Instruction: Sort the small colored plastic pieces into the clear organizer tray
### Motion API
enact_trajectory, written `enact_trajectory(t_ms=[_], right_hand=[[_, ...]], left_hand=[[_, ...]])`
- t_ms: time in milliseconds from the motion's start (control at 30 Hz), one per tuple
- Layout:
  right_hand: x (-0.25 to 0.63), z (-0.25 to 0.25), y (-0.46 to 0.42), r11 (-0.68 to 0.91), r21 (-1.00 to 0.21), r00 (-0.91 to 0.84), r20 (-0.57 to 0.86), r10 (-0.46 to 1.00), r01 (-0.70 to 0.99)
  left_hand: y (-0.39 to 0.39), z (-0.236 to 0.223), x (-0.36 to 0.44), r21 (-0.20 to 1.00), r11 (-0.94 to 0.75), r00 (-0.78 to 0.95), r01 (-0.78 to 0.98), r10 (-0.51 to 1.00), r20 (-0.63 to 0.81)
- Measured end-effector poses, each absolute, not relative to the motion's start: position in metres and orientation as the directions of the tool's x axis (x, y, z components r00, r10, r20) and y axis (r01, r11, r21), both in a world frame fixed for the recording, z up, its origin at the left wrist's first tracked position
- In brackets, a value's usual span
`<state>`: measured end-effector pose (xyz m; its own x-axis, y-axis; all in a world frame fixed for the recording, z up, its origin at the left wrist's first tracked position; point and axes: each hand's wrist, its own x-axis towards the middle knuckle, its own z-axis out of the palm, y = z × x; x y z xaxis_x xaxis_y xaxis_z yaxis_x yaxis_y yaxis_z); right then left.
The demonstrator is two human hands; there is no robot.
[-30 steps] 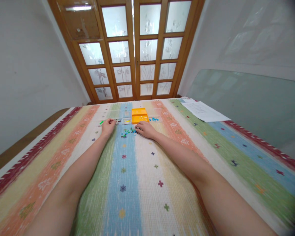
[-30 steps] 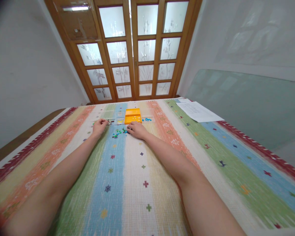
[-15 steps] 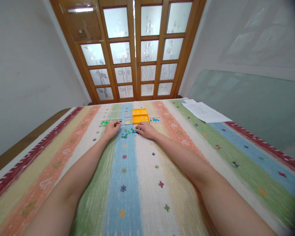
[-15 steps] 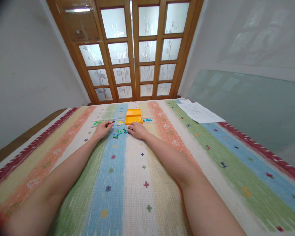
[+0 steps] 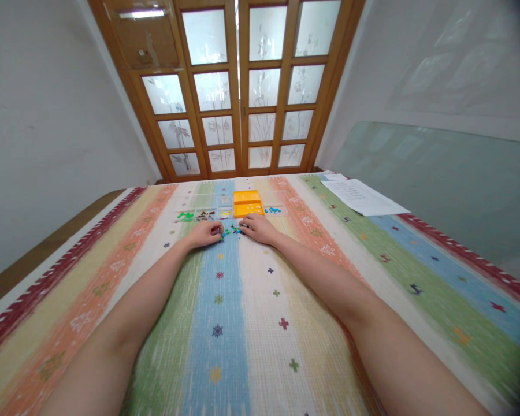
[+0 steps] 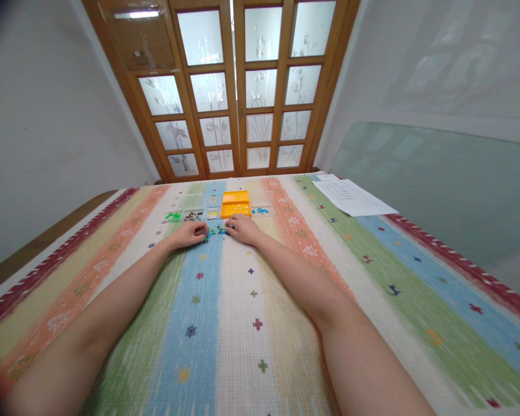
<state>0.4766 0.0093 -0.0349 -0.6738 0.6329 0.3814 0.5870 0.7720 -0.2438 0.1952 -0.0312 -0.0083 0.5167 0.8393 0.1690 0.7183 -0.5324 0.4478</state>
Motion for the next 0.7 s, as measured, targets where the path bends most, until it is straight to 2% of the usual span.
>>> enact_trajectory(t_ms=[700], right_hand=[[0.4773,-0.0378,0.0123,0.779,-0.224,-0.680,0.387,0.623,0.586]], left_hand=[[-0.0321,-0.0074,0.1977,0.541,-0.517,0.536,0.664,0.833,0.138]])
